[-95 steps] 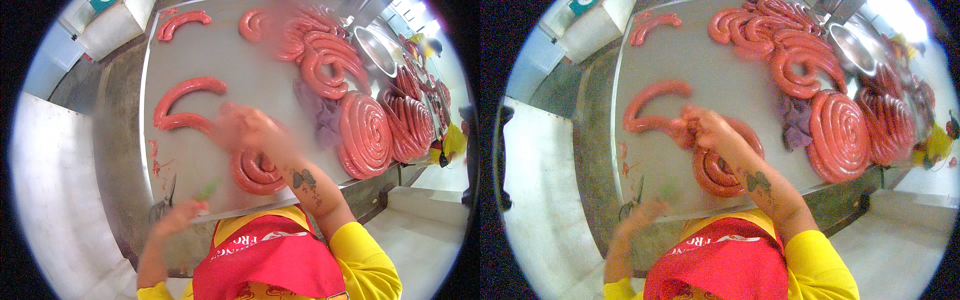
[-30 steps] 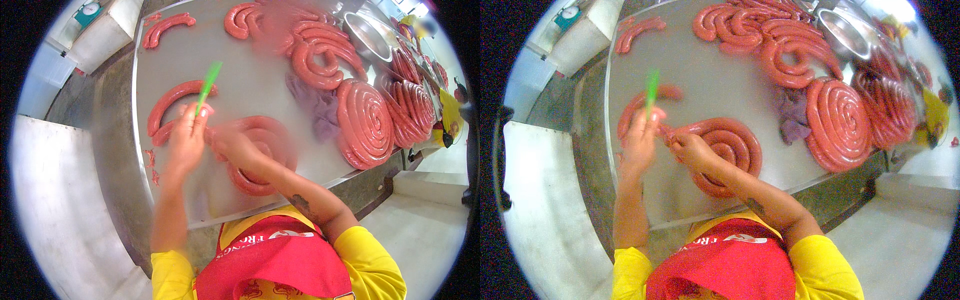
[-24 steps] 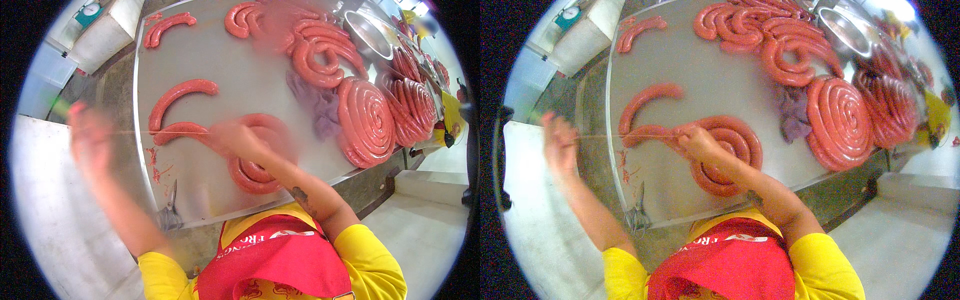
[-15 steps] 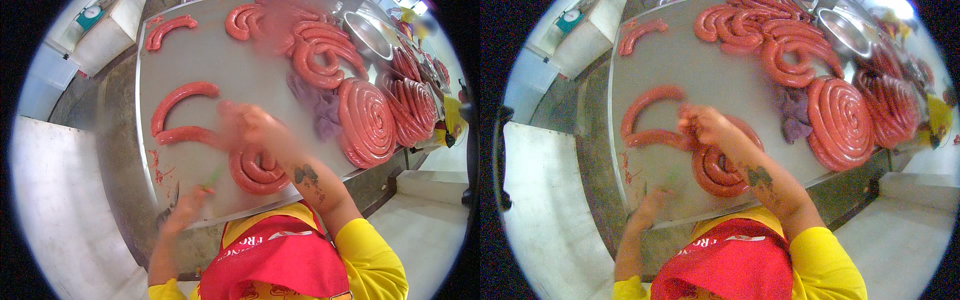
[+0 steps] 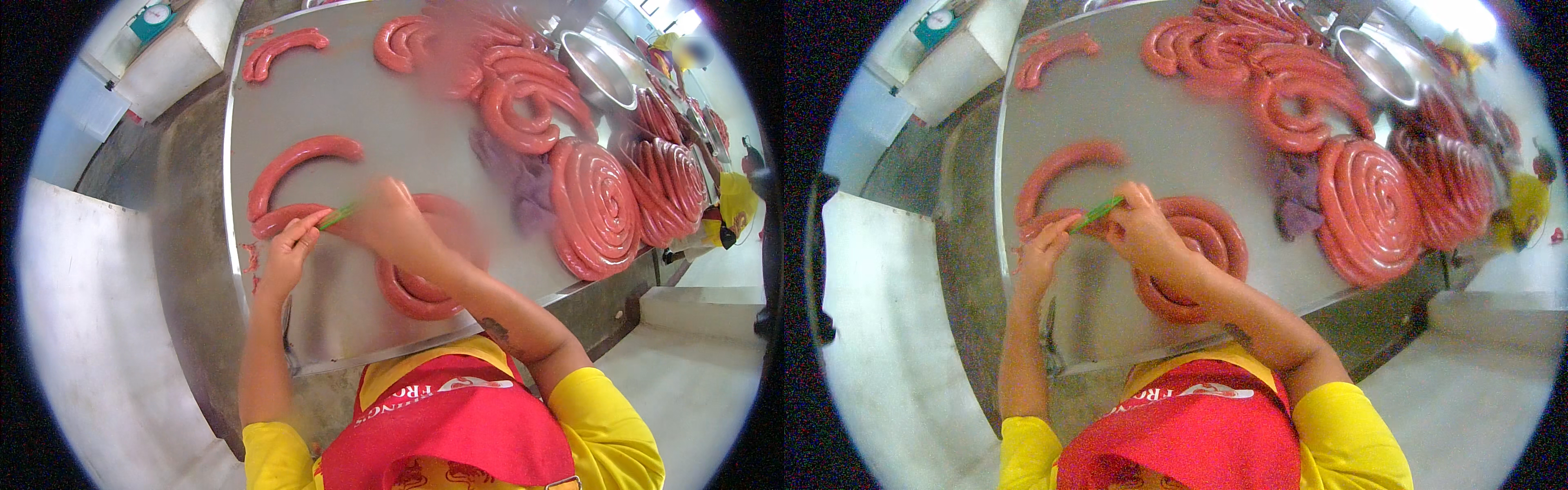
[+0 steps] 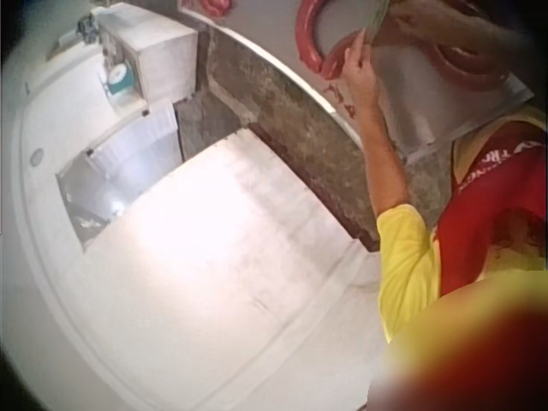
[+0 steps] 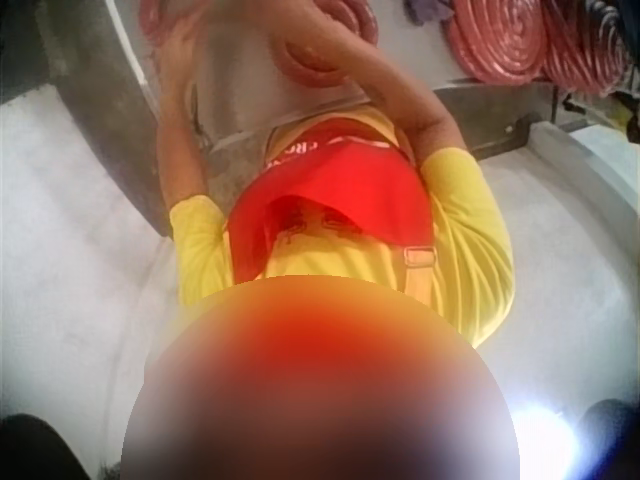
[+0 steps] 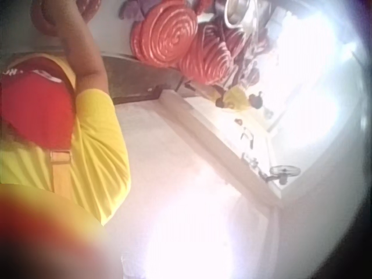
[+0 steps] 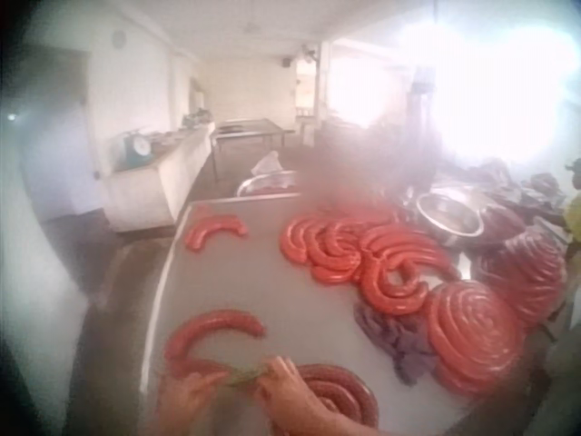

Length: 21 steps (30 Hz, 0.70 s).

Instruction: The person coils long raw sausage links into spiral shapes on a stainless steel table using a green plastic tool to guide the casing. They repeatedly cut the links with scissors and transfer the finished spirals into a large metal bowl.

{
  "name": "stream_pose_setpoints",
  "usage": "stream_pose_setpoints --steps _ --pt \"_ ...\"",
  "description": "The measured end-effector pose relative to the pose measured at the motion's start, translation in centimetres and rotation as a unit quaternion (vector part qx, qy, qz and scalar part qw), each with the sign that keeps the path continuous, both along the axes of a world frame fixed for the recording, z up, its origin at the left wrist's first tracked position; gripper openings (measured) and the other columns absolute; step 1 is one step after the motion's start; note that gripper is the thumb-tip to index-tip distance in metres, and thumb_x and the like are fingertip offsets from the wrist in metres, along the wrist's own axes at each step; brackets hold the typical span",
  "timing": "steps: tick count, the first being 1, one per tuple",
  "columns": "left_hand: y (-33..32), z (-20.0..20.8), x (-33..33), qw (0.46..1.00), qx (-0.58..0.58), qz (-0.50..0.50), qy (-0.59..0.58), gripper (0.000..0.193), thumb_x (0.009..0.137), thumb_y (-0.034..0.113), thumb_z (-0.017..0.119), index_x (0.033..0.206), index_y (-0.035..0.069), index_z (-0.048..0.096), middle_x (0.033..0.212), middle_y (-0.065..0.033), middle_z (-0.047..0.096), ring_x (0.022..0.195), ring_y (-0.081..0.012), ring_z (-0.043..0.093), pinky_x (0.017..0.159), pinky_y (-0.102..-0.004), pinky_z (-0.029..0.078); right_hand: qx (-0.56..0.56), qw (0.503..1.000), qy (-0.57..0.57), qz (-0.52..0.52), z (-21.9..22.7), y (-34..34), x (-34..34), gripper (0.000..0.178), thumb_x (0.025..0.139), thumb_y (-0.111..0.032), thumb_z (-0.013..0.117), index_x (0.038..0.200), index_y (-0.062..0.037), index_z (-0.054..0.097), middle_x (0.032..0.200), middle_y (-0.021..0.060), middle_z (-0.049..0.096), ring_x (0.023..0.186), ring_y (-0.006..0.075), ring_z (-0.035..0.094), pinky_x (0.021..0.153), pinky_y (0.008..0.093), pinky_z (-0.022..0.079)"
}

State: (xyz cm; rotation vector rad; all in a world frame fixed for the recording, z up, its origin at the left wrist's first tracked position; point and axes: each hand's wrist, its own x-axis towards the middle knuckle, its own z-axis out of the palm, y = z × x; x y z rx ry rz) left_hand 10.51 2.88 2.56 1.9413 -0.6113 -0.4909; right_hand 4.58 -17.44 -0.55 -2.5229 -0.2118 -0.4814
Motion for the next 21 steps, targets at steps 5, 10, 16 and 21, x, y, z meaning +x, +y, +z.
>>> stream_pose_setpoints --steps 5,10,16,21 --pt "-3.1 -0.4 -0.8 0.945 -0.202 0.059 0.251 0.028 0.094 0.021 0.051 0.118 0.009 0.055 0.086 0.0052 0.049 0.076 -0.0081 0.045 0.074 -0.0268 0.039 0.124 0.991 0.014 -0.041 0.2 0.2 -1.0 0.012 0.072 -0.011 0.064 0.082 -0.0050 0.065 0.088 0.0134 0.054 0.091 0.0349 0.050 0.084 0.0433 0.044" --pt "-6.3 1.7 -0.6 0.957 -0.189 0.074 0.205 0.028 0.096 0.027 0.047 0.116 0.009 0.053 0.083 0.0032 0.049 0.081 -0.0120 0.048 0.082 -0.0268 0.039 0.245 0.967 0.067 0.008 -2.5 1.0 -1.1 0.012 0.081 -0.011 0.057 0.089 -0.0045 0.064 0.082 0.0102 0.059 0.077 0.0246 0.056 0.068 0.0371 0.047" --pt "-4.9 6.0 2.9 0.985 -0.101 0.117 -0.070 0.028 0.096 0.031 0.046 0.110 0.008 0.051 0.085 -0.0023 0.057 0.075 -0.0129 0.056 0.065 -0.0263 0.043 0.446 0.860 0.240 0.070 -3.3 0.9 -0.9 0.015 0.087 -0.013 0.050 0.091 -0.0027 0.060 0.074 0.0038 0.058 0.065 0.0142 0.056 0.055 0.0279 0.046" --pt "8.4 11.8 12.0 0.863 -0.470 0.151 0.105 0.024 0.093 0.026 0.052 0.108 0.007 0.052 0.075 -0.0032 0.053 0.067 -0.0121 0.054 0.057 -0.0267 0.044 0.346 0.910 0.204 0.107 -1.9 0.9 -0.9 0.007 0.082 -0.010 0.052 0.082 -0.0061 0.058 0.075 0.0061 0.055 0.067 0.0183 0.052 0.059 0.0347 0.042"
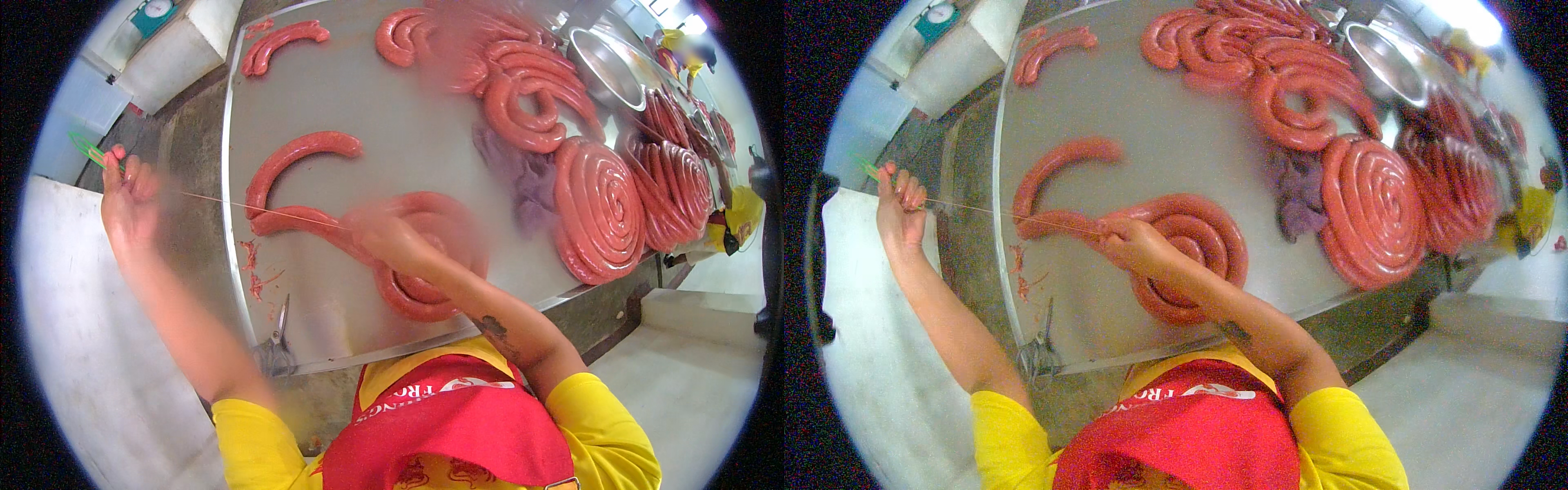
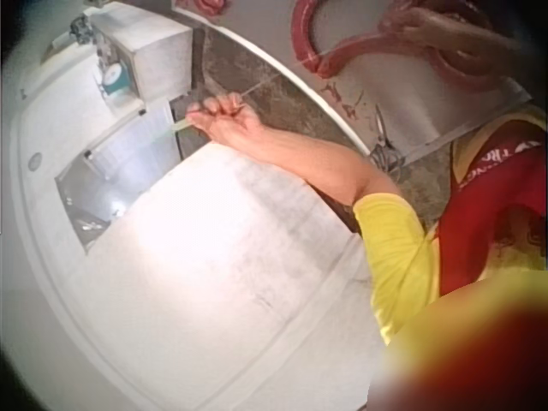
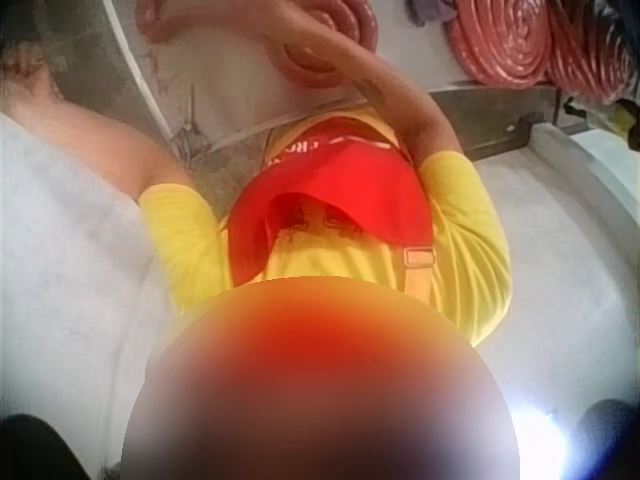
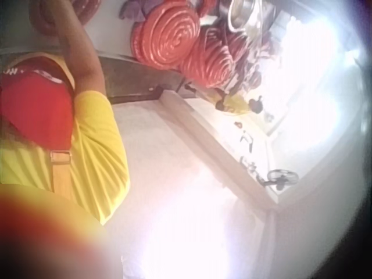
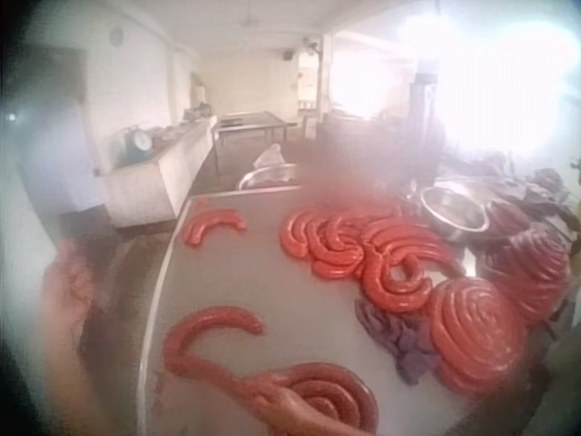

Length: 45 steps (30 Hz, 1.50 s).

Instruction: The person coils long raw sausage links into spiral shapes on a stainless steel table using a green plastic tool to guide the casing. They repeatedly cut the links with scissors and transfer the finished spirals into a large metal bowl.

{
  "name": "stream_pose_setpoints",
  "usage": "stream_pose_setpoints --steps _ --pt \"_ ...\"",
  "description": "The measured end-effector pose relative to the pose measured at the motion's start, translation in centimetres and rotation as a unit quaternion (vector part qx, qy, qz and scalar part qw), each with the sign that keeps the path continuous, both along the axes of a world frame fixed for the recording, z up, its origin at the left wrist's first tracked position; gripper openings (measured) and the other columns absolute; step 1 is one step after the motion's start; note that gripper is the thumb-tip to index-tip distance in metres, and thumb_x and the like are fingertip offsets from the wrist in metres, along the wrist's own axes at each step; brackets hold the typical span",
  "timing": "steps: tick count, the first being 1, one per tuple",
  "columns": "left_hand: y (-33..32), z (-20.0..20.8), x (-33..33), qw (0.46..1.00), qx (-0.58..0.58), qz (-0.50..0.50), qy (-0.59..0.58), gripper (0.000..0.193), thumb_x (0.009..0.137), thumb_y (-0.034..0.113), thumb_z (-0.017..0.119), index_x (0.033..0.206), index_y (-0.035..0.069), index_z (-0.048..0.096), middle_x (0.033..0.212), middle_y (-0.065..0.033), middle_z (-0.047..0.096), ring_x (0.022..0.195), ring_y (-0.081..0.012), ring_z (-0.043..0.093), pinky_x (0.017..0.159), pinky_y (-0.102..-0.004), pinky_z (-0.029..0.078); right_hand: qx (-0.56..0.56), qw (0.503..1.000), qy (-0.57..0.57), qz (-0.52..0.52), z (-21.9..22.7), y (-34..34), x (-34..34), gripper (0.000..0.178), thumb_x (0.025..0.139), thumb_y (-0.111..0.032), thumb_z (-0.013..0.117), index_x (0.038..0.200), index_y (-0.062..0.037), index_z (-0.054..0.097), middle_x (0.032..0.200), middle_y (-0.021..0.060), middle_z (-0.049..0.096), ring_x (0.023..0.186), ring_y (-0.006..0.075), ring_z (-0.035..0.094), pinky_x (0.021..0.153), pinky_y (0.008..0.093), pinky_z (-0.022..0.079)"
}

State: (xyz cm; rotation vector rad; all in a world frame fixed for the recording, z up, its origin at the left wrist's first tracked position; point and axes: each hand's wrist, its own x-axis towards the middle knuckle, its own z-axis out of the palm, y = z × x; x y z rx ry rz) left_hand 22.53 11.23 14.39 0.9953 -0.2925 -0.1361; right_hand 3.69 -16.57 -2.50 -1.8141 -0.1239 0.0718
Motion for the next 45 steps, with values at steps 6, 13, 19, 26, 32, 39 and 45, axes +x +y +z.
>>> stream_pose_setpoints --steps 6,13,19,26,32,39,45 --pt "-7.9 -1.2 -6.6 0.923 0.350 0.160 -0.009 0.031 0.093 0.024 0.046 0.115 0.002 0.052 0.087 -0.0075 0.059 0.076 -0.0173 0.056 0.067 -0.0302 0.048 -0.081 0.996 0.032 -0.017 1.5 0.3 2.1 0.020 0.084 -0.016 0.054 0.096 -0.0036 0.063 0.082 0.0076 0.063 0.077 0.0197 0.058 0.068 0.0329 0.047" --pt "24.3 -2.4 -5.1 0.836 0.125 0.535 -0.004 0.022 0.092 0.023 0.047 0.106 0.007 0.052 0.062 0.0022 0.038 0.055 -0.0111 0.040 0.048 -0.0253 0.035 -0.134 0.983 0.122 0.000 0.6 -2.4 -0.2 0.021 0.086 -0.014 0.049 0.097 -0.0023 0.063 0.095 0.0060 0.063 0.088 0.0156 0.057 0.077 0.0294 0.046" --pt "11.7 -6.8 -20.6 0.676 0.702 0.112 0.194 0.024 0.086 0.030 0.057 0.093 0.009 0.067 0.087 -0.0072 0.064 0.077 -0.0193 0.059 0.069 -0.0331 0.046 0.055 0.982 0.176 0.040 2.3 -3.4 0.0 0.020 0.088 -0.013 0.050 0.100 -0.0014 0.060 0.095 0.0064 0.063 0.093 0.0160 0.059 0.079 0.0288 0.046" --pt "7.5 -15.5 -30.2 0.594 0.797 0.100 0.044 0.045 0.071 0.023 0.071 0.109 0.004 0.057 0.098 -0.0158 0.059 0.090 -0.0365 0.059 0.076 -0.0416 0.048 -0.118 0.948 0.230 0.186 5.5 -1.1 1.1 0.026 0.087 -0.010 0.054 0.112 -0.0018 0.052 0.100 0.0098 0.061 0.094 0.0196 0.060 0.085 0.0319 0.048" --pt "7.5 -14.7 -30.6 0.669 0.743 0.006 0.024 0.050 0.063 0.008 0.072 0.109 0.003 0.055 0.102 -0.0168 0.057 0.088 -0.0347 0.059 0.074 -0.0416 0.048 0.017 0.942 0.245 0.229 4.4 -2.3 1.2 0.034 0.086 -0.008 0.056 0.118 -0.0029 0.046 0.107 0.0103 0.058 0.100 0.0199 0.058 0.088 0.0335 0.049" --pt "1.0 -13.4 -26.9 0.792 0.588 -0.147 -0.070 0.055 0.062 0.010 0.072 0.114 0.004 0.056 0.103 -0.0153 0.060 0.089 -0.0259 0.059 0.078 -0.0343 0.047 0.074 0.951 0.122 0.275 4.0 -3.3 0.2 0.037 0.081 -0.010 0.064 0.116 -0.0037 0.052 0.108 0.0072 0.057 0.100 0.0178 0.055 0.089 0.0324 0.046" --pt "-1.5 -13.7 -23.2 0.765 0.572 -0.277 0.105 0.058 0.061 0.012 0.072 0.117 0.004 0.057 0.098 -0.0087 0.064 0.089 -0.0160 0.056 0.084 -0.0306 0.045 0.041 0.956 0.171 0.233 6.3 -2.8 -0.4 0.035 0.076 -0.011 0.069 0.109 -0.0046 0.059 0.105 0.0050 0.058 0.100 0.0175 0.053 0.088 0.0306 0.043"
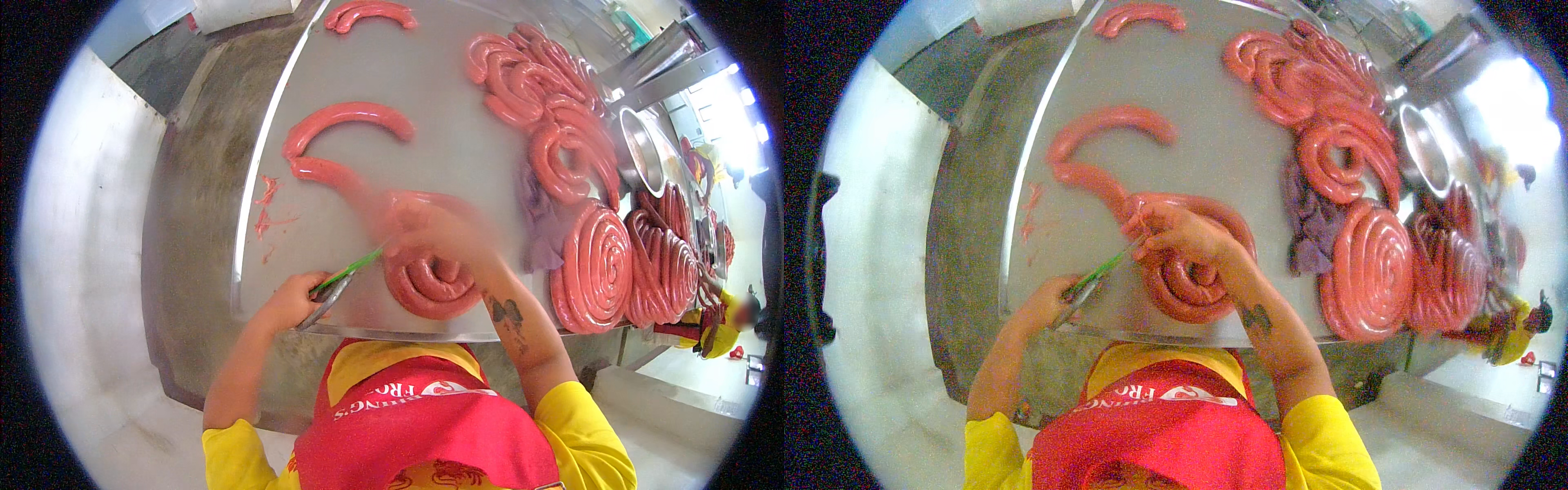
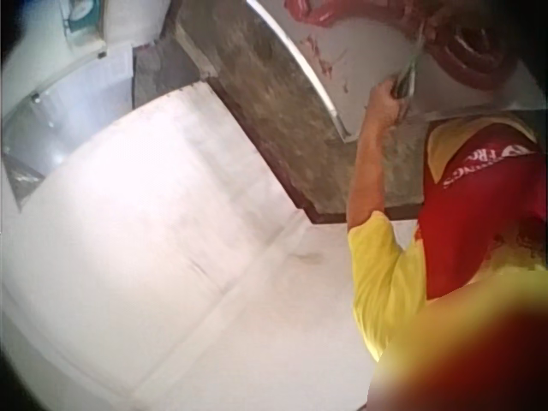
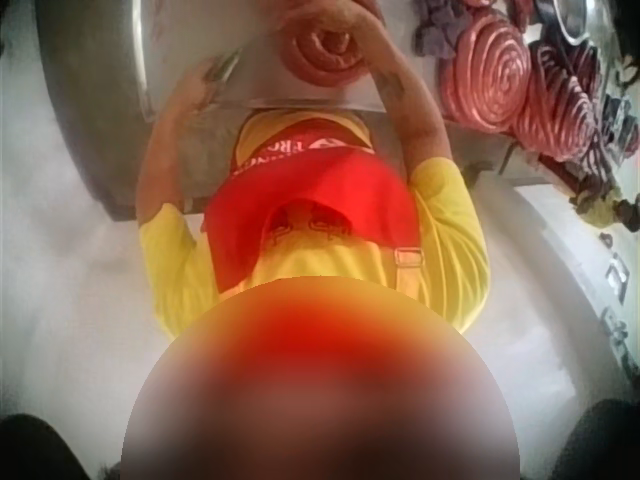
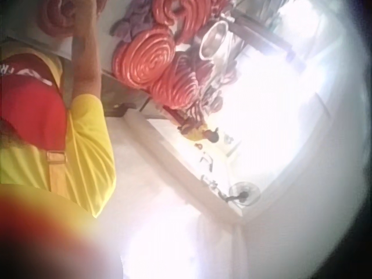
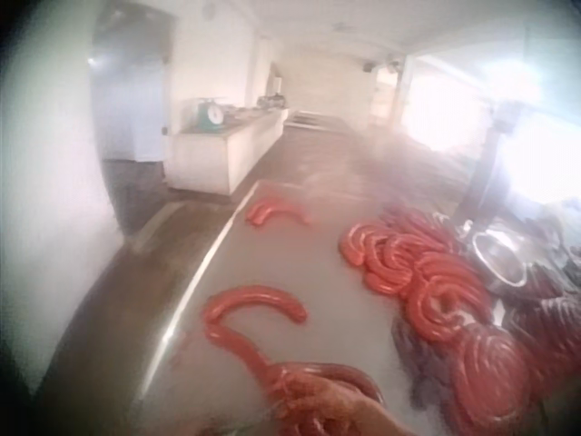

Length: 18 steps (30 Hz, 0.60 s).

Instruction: The person coils long raw sausage links into spiral shapes on a stainless steel table using a green plastic tool to guide the casing. They repeatedly cut the links with scissors and transfer the finished spirals into a large metal bowl.

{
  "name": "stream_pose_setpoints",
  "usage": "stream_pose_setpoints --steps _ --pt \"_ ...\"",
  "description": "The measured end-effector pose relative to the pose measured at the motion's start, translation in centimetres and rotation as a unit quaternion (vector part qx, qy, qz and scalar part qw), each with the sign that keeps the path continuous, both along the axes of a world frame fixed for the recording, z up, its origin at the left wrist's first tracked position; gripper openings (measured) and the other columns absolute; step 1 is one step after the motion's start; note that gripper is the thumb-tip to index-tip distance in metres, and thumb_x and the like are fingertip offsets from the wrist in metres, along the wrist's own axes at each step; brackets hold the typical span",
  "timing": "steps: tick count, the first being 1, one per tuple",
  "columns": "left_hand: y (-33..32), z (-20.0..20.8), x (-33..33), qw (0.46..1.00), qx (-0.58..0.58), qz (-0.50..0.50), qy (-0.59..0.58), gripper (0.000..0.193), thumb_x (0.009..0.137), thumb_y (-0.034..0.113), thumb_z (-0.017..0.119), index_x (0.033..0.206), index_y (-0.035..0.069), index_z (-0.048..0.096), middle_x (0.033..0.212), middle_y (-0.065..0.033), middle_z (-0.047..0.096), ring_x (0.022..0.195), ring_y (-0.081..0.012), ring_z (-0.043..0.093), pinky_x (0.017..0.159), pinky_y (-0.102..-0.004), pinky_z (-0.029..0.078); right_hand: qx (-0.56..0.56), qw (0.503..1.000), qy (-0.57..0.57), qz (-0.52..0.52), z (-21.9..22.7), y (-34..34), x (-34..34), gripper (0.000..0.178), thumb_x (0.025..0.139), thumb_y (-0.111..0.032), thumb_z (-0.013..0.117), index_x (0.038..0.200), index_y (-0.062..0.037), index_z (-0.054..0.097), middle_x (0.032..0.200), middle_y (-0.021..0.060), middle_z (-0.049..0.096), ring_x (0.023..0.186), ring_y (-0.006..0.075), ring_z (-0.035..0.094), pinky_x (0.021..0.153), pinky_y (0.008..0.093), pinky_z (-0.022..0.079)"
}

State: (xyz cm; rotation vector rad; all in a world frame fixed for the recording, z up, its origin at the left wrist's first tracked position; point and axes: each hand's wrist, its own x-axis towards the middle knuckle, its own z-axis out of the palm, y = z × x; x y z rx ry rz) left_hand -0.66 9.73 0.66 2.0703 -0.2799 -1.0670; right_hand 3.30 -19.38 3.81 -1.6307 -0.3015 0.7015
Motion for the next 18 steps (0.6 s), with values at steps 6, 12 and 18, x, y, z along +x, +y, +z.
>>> stream_pose_setpoints --steps 6,12,18 --pt "0.9 -2.1 0.5 0.993 -0.082 -0.026 -0.084 0.051 0.062 0.010 0.072 0.111 0.004 0.059 0.077 -0.0075 0.059 0.068 -0.0148 0.050 0.065 -0.0301 0.045 0.074 0.995 0.062 -0.031 -0.8 -0.4 -0.4 0.037 0.073 -0.009 0.072 0.107 -0.0065 0.059 0.104 0.0033 0.059 0.099 0.0177 0.053 0.089 0.0288 0.040" --pt "-0.2 -1.1 0.9 0.996 -0.066 -0.014 -0.066 0.049 0.065 0.010 0.070 0.112 0.004 0.059 0.077 -0.0070 0.060 0.069 -0.0136 0.052 0.064 -0.0297 0.045 0.093 0.988 0.114 -0.035 -0.7 0.3 -0.5 0.039 0.072 -0.005 0.071 0.108 -0.0052 0.056 0.108 0.0056 0.058 0.102 0.0200 0.053 0.089 0.0331 0.043" --pt "-1.0 -1.6 1.7 0.997 -0.069 0.017 -0.004 0.047 0.066 0.007 0.067 0.111 0.002 0.059 0.078 -0.0104 0.060 0.071 -0.0149 0.054 0.066 -0.0309 0.045 0.147 0.974 0.145 -0.087 1.0 1.0 -1.1 0.053 0.071 0.000 0.071 0.116 -0.0063 0.044 0.114 0.0077 0.055 0.102 0.0203 0.053 0.088 0.0331 0.046"
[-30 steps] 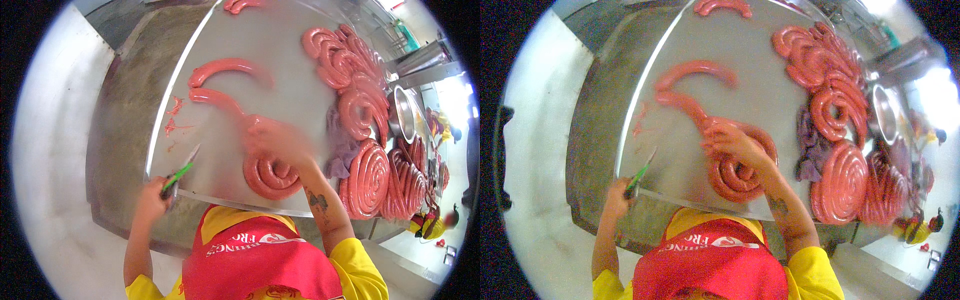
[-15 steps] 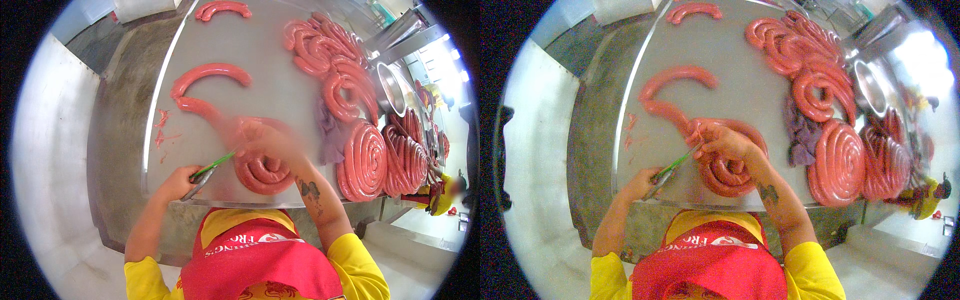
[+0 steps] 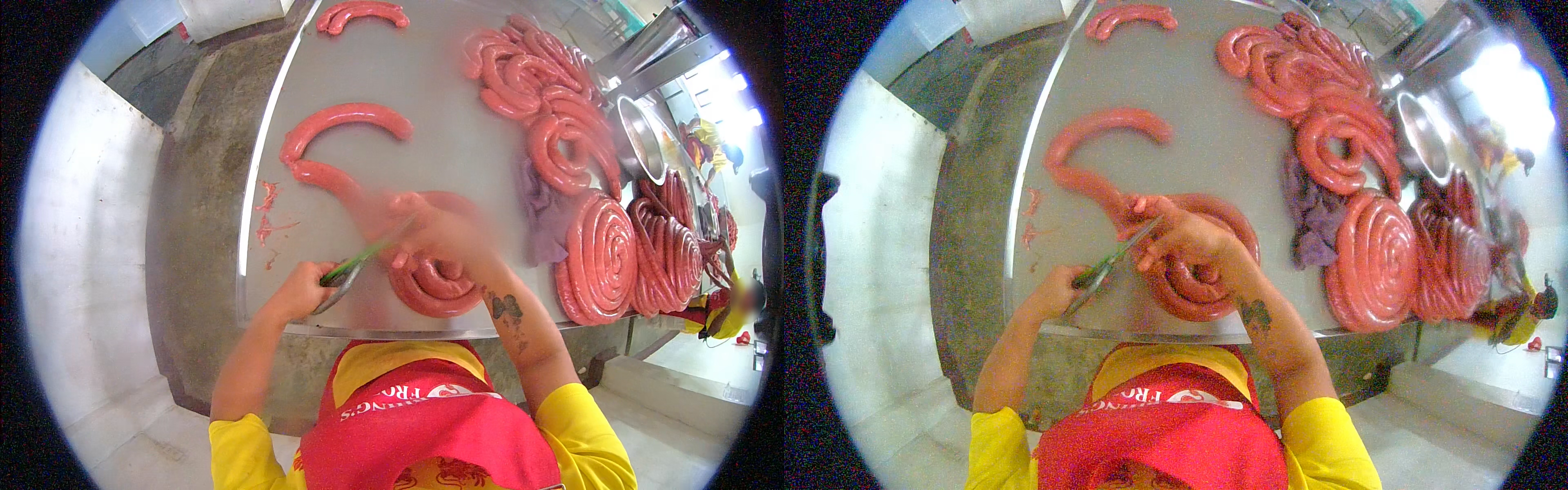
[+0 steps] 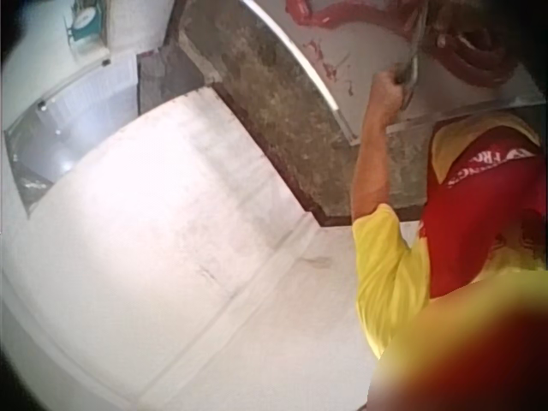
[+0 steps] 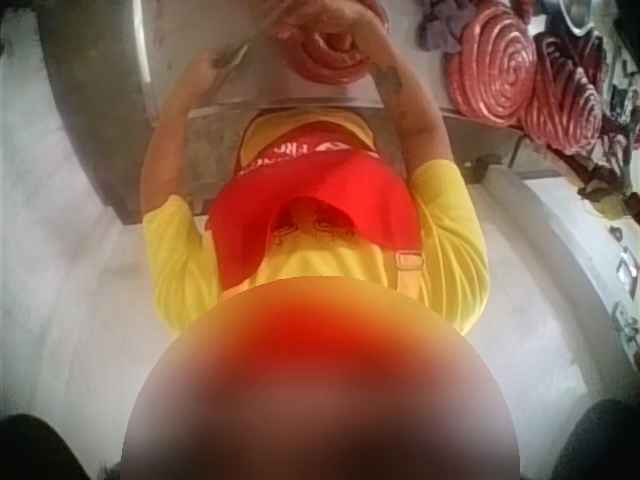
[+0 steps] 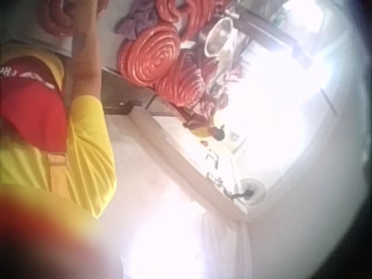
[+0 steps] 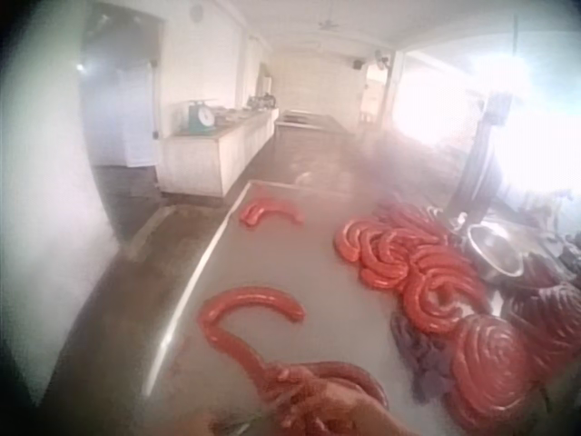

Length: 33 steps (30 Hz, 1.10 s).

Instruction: The person coils long raw sausage links into spiral shapes on a stainless steel table using a green plastic tool to guide the casing. They repeatedly cut the links with scissors and transfer the finished spirals into a large metal bowl.

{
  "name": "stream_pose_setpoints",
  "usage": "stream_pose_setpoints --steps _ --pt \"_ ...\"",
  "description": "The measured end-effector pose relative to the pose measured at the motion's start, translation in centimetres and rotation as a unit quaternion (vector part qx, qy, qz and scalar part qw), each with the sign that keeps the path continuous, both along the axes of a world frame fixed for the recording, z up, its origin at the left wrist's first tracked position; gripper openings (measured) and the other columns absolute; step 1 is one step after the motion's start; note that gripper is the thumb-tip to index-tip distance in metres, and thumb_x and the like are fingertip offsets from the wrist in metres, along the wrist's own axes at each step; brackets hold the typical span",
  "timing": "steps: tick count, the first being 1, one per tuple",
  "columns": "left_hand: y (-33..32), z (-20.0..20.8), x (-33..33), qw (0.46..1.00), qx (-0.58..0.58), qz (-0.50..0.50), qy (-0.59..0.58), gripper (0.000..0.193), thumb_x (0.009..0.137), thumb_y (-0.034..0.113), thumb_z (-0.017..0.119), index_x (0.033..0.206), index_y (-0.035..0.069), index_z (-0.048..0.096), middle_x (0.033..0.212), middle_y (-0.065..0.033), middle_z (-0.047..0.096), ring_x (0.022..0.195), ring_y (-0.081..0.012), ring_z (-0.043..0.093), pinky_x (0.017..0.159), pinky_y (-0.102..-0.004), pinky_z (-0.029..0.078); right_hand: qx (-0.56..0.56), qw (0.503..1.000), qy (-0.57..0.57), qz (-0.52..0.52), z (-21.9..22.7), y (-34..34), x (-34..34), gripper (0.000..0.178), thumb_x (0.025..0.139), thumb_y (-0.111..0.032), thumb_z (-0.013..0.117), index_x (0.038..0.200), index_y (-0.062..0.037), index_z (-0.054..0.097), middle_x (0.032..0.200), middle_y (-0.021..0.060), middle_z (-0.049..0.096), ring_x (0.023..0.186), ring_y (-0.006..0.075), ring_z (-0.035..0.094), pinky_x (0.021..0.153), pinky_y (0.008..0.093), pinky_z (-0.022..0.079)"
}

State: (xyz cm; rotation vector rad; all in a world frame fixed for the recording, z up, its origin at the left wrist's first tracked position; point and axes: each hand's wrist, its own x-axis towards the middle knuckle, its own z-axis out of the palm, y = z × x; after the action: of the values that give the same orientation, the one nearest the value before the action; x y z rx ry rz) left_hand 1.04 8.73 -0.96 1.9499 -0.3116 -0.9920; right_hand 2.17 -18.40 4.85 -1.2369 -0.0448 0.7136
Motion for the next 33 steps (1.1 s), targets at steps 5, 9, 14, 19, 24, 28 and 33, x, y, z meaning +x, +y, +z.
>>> stream_pose_setpoints --steps 5,9,14,19,24,28,33 --pt "2.4 0.5 -1.1 0.967 0.043 0.011 -0.250 0.039 0.065 0.007 0.067 0.103 0.001 0.060 0.090 -0.0168 0.062 0.083 -0.0292 0.060 0.074 -0.0369 0.046 -0.145 0.981 -0.106 0.072 -0.1 0.4 0.7 0.052 0.075 -0.004 0.068 0.120 -0.0077 0.042 0.116 0.0099 0.054 0.102 0.0217 0.055 0.087 0.0334 0.046" --pt "6.9 0.3 -3.5 0.937 0.230 0.095 -0.243 0.038 0.065 0.008 0.068 0.101 0.000 0.059 0.098 -0.0202 0.059 0.094 -0.0376 0.056 0.080 -0.0425 0.045 -0.336 0.905 -0.261 0.023 -1.5 -0.1 -1.6 0.043 0.079 -0.014 0.063 0.119 -0.0068 0.049 0.111 0.0139 0.058 0.102 0.0277 0.056 0.087 0.0373 0.046" --pt "10.4 -0.4 -7.3 0.877 0.377 0.129 -0.267 0.042 0.065 0.010 0.069 0.104 0.000 0.057 0.101 -0.0205 0.057 0.097 -0.0380 0.054 0.083 -0.0457 0.043 -0.544 0.813 -0.183 -0.100 -4.7 -6.8 -3.5 0.038 0.079 -0.018 0.062 0.114 -0.0056 0.055 0.101 0.0176 0.060 0.101 0.0349 0.056 0.086 0.0434 0.044" --pt "9.6 -0.9 -8.2 0.842 0.379 0.151 -0.354 0.039 0.071 0.018 0.069 0.103 -0.002 0.057 0.101 -0.0203 0.057 0.096 -0.0389 0.053 0.084 -0.0469 0.042 -0.669 0.690 -0.198 -0.193 -9.2 -13.1 -6.3 0.040 0.079 -0.022 0.065 0.114 -0.0051 0.053 0.108 0.0187 0.056 0.099 0.0379 0.055 0.086 0.0445 0.045" --pt "7.3 0.1 -7.9 0.837 0.349 0.189 -0.377 0.031 0.079 0.018 0.066 0.103 0.001 0.058 0.101 -0.0167 0.058 0.095 -0.0345 0.055 0.081 -0.0427 0.044 -0.556 0.784 -0.065 -0.268 -8.1 -10.4 -8.6 0.044 0.079 -0.021 0.065 0.117 -0.0039 0.050 0.110 0.0208 0.054 0.105 0.0380 0.052 0.090 0.0444 0.043" --pt "0.3 3.9 -7.2 0.912 0.182 0.177 -0.323 0.025 0.082 0.015 0.063 0.105 0.006 0.059 0.100 -0.0132 0.060 0.090 -0.0297 0.059 0.077 -0.0373 0.047 -0.584 0.764 -0.107 -0.252 -10.7 -11.3 -9.5 0.042 0.078 -0.015 0.062 0.116 -0.0039 0.051 0.109 0.0202 0.054 0.103 0.0384 0.052 0.089 0.0444 0.043" --pt "-10.2 0.8 -5.0 0.913 0.096 0.095 -0.386 0.032 0.086 0.023 0.057 0.111 0.003 0.054 0.102 -0.0183 0.058 0.089 -0.0372 0.059 0.075 -0.0432 0.049 -0.578 0.776 -0.125 -0.218 -13.5 -13.1 -8.6 0.039 0.076 -0.011 0.059 0.113 -0.0029 0.053 0.106 0.0215 0.055 0.102 0.0396 0.053 0.088 0.0437 0.044"
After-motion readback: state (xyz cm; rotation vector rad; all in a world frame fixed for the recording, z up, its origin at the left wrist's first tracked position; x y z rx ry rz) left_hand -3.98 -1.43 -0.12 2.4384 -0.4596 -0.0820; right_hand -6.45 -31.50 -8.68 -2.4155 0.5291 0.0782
